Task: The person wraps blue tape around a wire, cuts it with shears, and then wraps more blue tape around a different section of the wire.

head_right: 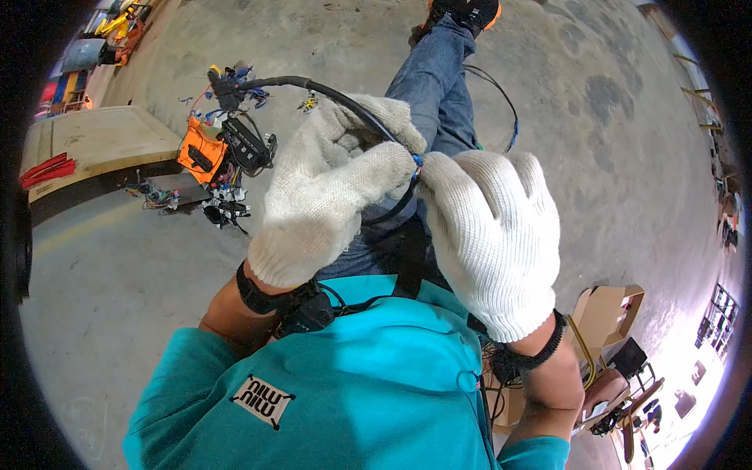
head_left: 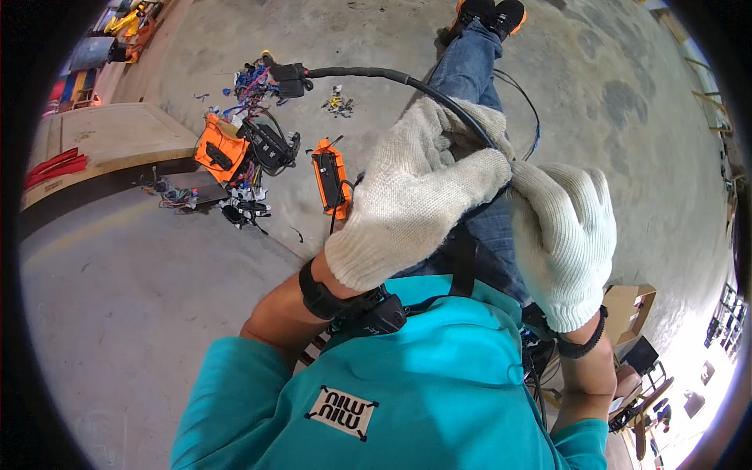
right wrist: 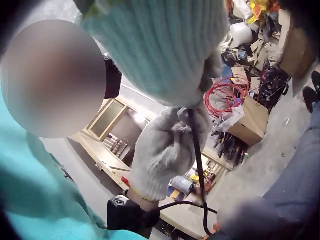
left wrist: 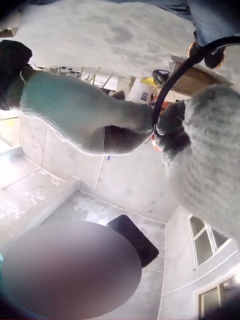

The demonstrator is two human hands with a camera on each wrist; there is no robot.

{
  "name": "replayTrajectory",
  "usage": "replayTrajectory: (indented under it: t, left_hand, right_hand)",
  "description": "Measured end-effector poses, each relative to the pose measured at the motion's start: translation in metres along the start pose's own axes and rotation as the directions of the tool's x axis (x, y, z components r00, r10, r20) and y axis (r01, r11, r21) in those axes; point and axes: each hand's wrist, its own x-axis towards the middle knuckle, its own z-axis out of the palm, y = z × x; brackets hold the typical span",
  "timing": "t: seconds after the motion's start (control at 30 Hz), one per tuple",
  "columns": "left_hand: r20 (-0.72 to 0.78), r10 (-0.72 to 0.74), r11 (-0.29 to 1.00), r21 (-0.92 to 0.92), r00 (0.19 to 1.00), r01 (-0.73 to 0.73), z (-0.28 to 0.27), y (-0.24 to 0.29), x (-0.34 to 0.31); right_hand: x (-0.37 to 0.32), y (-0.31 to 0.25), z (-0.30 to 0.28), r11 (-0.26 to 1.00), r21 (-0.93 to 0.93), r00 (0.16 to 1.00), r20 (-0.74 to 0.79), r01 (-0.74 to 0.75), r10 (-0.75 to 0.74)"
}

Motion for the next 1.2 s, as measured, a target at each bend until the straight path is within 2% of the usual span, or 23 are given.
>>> replayTrajectory:
  t: [0.13,0.2,0.33,0.43,0.47,0.5,0.53,0.57,0.6,0.63,0.67,0.7,0.73,0.77,0.8,0.83,0.87,0.9,0.93,0.97,1.0,1.13,1.2]
  left_hand:
    - [0.003,-0.042,0.998,0.036,0.999,0.042,0.000,0.002,0.000]
    - [-0.053,-0.033,0.982,0.183,0.998,0.042,0.005,0.003,-0.003]
    - [-0.055,-0.079,0.978,0.189,0.995,0.088,0.005,0.004,-0.003]
    - [-0.031,-0.039,0.962,0.270,0.999,0.046,0.004,0.007,-0.004]
    - [-0.024,-0.047,0.962,0.270,0.999,0.052,0.004,0.007,-0.004]
    - [0.004,0.015,0.943,0.331,1.000,-0.016,0.005,0.008,-0.005]
    - [0.036,0.076,0.917,0.391,0.996,-0.084,0.005,0.009,-0.006]
    - [0.044,0.065,0.916,0.393,0.997,-0.077,0.002,0.005,-0.005]
    - [0.113,0.191,0.862,0.455,0.975,-0.222,-0.003,-0.003,-0.002]
    - [0.191,0.307,0.787,0.500,0.932,-0.362,-0.006,-0.008,0.000]
    - [0.201,0.299,0.788,0.498,0.933,-0.361,-0.008,-0.010,0.001]
    - [0.227,0.341,0.758,0.508,0.912,-0.410,-0.010,-0.010,0.003]
    - [0.250,0.385,0.722,0.518,0.889,-0.458,-0.012,-0.009,0.005]
    - [0.197,0.350,0.792,0.460,0.916,-0.402,-0.013,-0.010,0.004]
    - [0.200,0.354,0.785,0.468,0.914,-0.407,-0.013,-0.005,0.003]
    - [0.119,0.282,0.847,0.435,0.952,-0.305,-0.012,0.002,0.003]
    - [0.040,0.202,0.899,0.389,0.979,-0.201,-0.012,0.006,0.003]
    - [0.017,0.211,0.927,0.313,0.977,-0.206,-0.014,0.003,0.005]
    - [0.014,0.217,0.925,0.317,0.976,-0.210,-0.015,0.003,0.005]
    - [-0.043,0.160,0.949,0.283,0.986,-0.141,-0.013,0.004,0.005]
    - [-0.096,0.097,0.968,0.242,0.991,-0.071,-0.011,0.005,0.006]
    - [-0.086,0.094,0.970,0.233,0.992,-0.072,-0.008,0.001,0.006]
    - [-0.071,0.099,0.972,0.220,0.993,-0.081,-0.008,0.000,0.006]
  right_hand:
    - [0.008,0.003,-0.005,0.998,-0.019,0.994,0.093,0.055,-0.053]
    - [0.011,0.004,-0.007,0.996,-0.006,0.983,0.165,0.087,-0.085]
    - [0.010,0.004,-0.001,0.998,-0.002,0.970,0.234,0.066,-0.063]
    - [0.007,0.009,0.009,0.972,0.219,0.988,0.145,-0.082,0.051]
    - [0.005,0.008,0.008,0.972,0.215,0.987,0.147,-0.093,0.062]
    - [0.005,0.005,0.007,0.768,0.464,0.892,0.320,-0.442,0.321]
    - [0.005,0.002,0.005,0.392,0.587,0.703,0.537,-0.709,0.466]
    - [0.012,0.001,0.002,0.126,0.589,0.574,0.679,-0.798,0.457]
    - [0.005,0.013,0.008,-0.186,0.604,0.522,0.778,-0.775,0.349]
    - [-0.004,0.027,0.016,0.292,0.696,0.755,0.609,-0.656,0.242]
    - [-0.011,0.036,0.023,0.685,0.644,0.890,0.457,-0.341,0.013]
    - [-0.015,0.036,0.027,0.684,0.644,0.891,0.453,-0.343,0.022]
    - [-0.016,0.036,0.030,0.612,0.701,0.898,0.438,-0.365,0.034]
    - [-0.015,0.035,0.033,0.533,0.757,0.906,0.422,-0.378,0.043]
    - [-0.007,0.030,0.025,0.530,0.763,0.910,0.413,-0.369,0.039]
    - [0.005,0.020,0.007,0.275,0.715,0.765,0.580,-0.643,0.281]
    - [0.011,0.011,-0.003,-0.046,0.594,0.519,0.736,-0.803,0.434]
    - [0.007,0.005,-0.003,-0.006,0.659,0.574,0.660,-0.752,0.484]
    - [0.003,0.004,0.001,-0.004,0.662,0.580,0.659,-0.749,0.478]
    - [-0.004,0.005,0.004,0.383,0.668,0.750,0.428,-0.639,0.504]
    - [-0.007,0.006,0.006,0.712,0.536,0.887,0.192,-0.453,0.420]
    - [-0.007,0.005,0.011,0.906,0.320,0.958,0.016,-0.276,0.286]
    - [-0.006,0.004,0.017,0.894,0.366,0.960,-0.012,-0.257,0.281]
